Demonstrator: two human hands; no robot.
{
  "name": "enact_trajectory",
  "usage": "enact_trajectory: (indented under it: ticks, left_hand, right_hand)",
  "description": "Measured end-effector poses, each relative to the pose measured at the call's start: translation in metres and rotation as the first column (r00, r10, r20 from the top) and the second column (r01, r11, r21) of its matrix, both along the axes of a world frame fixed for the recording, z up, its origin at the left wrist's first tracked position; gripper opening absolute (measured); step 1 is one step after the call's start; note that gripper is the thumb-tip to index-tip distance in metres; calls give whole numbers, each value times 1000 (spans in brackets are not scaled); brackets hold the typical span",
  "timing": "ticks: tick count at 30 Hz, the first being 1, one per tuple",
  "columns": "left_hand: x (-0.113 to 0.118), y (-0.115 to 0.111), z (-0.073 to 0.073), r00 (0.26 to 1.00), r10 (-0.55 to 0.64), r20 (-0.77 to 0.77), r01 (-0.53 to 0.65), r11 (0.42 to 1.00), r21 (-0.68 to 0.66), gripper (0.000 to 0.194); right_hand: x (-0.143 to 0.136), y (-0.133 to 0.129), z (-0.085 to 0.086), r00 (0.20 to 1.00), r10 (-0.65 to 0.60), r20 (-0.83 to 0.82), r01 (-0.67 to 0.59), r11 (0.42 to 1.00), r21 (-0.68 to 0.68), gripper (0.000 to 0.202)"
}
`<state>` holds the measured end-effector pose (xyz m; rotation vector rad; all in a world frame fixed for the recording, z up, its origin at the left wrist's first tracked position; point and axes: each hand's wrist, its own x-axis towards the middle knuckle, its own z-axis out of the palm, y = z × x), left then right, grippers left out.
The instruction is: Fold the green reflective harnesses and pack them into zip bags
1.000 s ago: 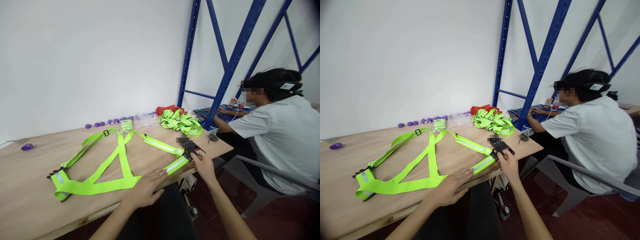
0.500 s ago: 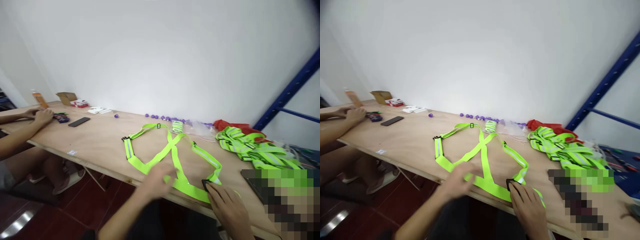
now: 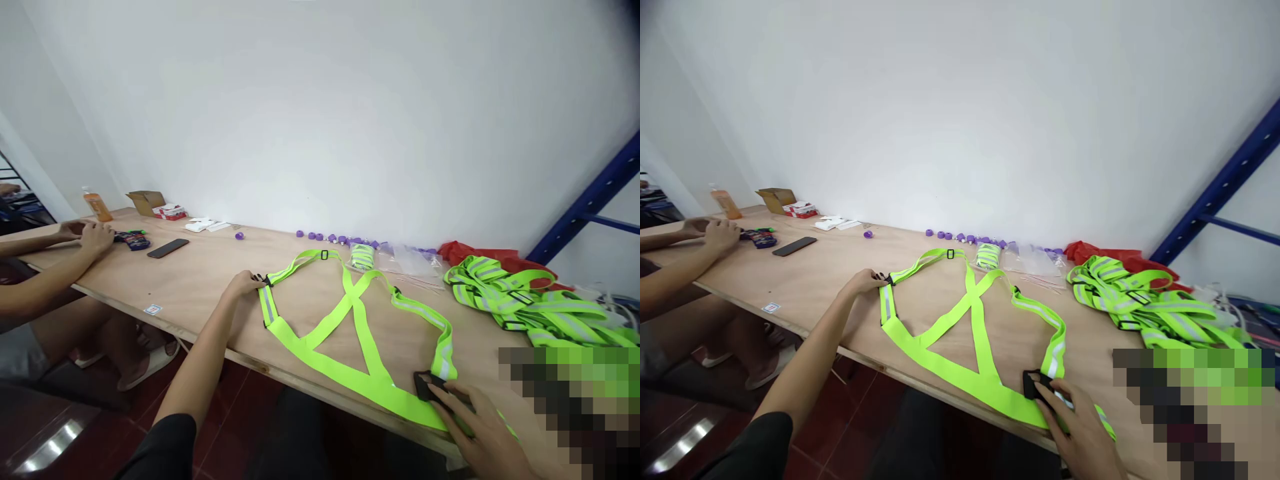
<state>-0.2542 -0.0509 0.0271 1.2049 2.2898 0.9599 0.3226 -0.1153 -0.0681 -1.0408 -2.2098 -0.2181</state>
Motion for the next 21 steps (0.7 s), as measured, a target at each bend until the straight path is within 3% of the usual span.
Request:
enact_trajectory:
  ticks: [5,10,15,18,21]
  left_hand:
    - [-13,-6,-2,968,59,245,-113,970,215,22]
    - [-16,-15,-5,843,127,522,-333,886,322,13]
    - [1,-21,-4,693,41,720,-403,850,340,9]
    - [15,-27,3,614,-27,789,-419,836,355,11]
    - [31,-34,12,557,-101,824,-403,835,375,19]
  right_hand:
    - [7,13,4,977,-172,-124,155,979,-133,49]
    - [4,19,12,964,-212,-163,174,960,-221,46]
    - [1,16,12,966,-220,-137,196,966,-166,43]
    - [5,14,13,980,-165,-112,155,983,-95,39]
    - [12,11,19,979,-192,-70,186,979,-83,35]
